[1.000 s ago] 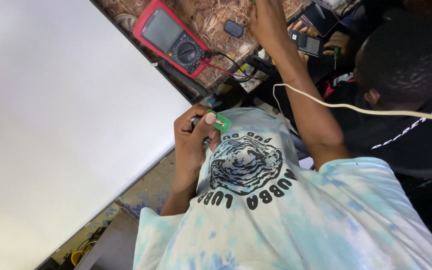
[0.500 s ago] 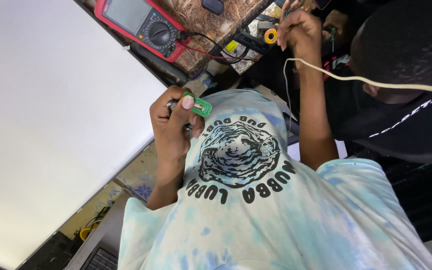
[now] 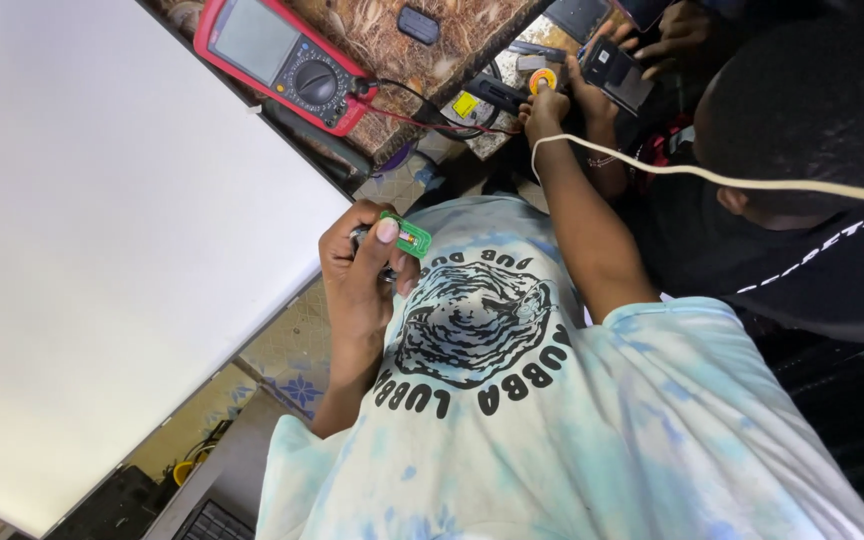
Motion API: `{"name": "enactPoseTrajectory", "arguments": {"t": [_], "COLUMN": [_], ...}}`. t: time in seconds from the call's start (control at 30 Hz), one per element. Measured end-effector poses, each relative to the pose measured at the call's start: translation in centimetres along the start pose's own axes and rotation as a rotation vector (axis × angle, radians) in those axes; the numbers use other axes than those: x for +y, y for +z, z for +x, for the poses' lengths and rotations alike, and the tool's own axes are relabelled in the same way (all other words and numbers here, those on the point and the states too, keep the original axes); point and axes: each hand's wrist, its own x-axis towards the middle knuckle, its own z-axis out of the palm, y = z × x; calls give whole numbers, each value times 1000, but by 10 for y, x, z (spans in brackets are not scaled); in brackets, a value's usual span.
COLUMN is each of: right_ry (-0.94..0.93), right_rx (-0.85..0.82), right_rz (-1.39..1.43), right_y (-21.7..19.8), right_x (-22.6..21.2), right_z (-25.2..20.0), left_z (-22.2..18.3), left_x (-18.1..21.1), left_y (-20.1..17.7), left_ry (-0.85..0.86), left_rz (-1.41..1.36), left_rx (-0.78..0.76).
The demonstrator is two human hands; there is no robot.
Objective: A person is inspecting and manipulating a small electronic circuit board using a screwdriver at a repair bench.
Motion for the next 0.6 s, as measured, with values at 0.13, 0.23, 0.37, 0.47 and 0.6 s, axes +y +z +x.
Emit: {"name": "enactPoseTrajectory", "arguments": {"t": [0.13,0.23,0.37,0.47,0.6], "right_ry": [-34,-85,-532,-889,-1274], "right_rx": [20,-145,-270,-355,-509], "right_rz": [43,91,85,167,222], "right_y": [-6,-26,-69,-99,-111], "right_x": [-2,0,-20,-41,-105], "right_z": [-10,-42,-146,-209,-305], "left_z": [1,2,10,16,19], "left_x": [-1,-2,-14,-21,-22], "left_y": [-1,-1,-5,-9,-10], "left_ry": [14,-13,53,141,144], "left_rz": [16,-18,-40,-49,-78], "left_rx": [2,17,-6,-31,-40]}}
